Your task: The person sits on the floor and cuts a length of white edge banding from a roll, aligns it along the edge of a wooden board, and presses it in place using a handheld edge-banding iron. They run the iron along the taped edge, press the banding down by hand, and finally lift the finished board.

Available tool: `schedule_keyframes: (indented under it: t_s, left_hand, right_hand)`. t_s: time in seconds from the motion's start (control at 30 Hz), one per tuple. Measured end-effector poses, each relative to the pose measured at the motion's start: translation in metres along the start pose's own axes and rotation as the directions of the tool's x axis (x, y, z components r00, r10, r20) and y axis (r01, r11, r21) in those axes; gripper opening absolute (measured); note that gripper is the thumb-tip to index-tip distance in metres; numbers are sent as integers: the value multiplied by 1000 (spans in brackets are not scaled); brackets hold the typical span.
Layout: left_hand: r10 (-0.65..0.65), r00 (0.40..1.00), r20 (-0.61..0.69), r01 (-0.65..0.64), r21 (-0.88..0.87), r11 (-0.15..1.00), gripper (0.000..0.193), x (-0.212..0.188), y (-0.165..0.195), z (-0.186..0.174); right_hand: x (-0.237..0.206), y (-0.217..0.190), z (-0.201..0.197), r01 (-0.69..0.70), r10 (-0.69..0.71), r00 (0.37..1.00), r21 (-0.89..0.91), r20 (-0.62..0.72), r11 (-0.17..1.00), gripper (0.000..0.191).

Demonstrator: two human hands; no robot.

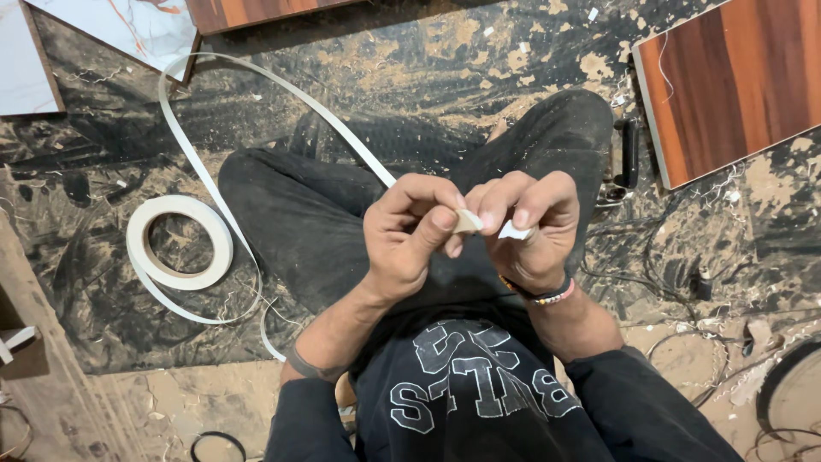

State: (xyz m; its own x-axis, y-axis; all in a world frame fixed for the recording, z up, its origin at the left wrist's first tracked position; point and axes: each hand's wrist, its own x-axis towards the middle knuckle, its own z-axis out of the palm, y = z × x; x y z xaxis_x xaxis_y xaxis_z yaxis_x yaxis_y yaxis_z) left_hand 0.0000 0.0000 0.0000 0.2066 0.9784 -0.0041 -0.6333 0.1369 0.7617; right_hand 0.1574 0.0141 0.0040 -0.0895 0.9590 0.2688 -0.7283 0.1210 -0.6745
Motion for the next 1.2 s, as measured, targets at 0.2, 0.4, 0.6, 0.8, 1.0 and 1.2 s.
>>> schedule_keyframes:
  t_s: [0.2, 0.4, 0.6, 0.8, 1.0, 1.2]
  left_hand:
    - [3, 999, 36, -5, 36, 999, 17, -15, -2, -9]
    - [10, 999, 49, -14, 80, 997, 17, -34, -10, -23]
    - [-60, 998, 36, 51, 214, 975, 16, -38, -11, -26]
    - [-49, 995, 84, 30, 218, 976, 18, -43, -13, -28]
    - [-78, 993, 93, 48, 286, 957, 18, -45, -14, -27]
    - [-112, 988, 105, 80, 269, 960, 20, -46, -10, -24]
  right_hand:
    - [-25, 8, -5, -58, 52, 996, -86, -67, 995, 19]
    - [-51, 25, -13, -61, 49, 994, -131, -99, 989, 23]
    - [-60, 26, -18, -43, 20, 995, -242, -97, 969, 31]
    - [-67, 25, -24, -33, 12, 998, -332, -65, 943, 34]
    - [-68, 24, -26, -22, 10, 999, -312, -40, 950, 30]
    - [-71, 25, -26, -16, 3, 999, -302, -45, 953, 30]
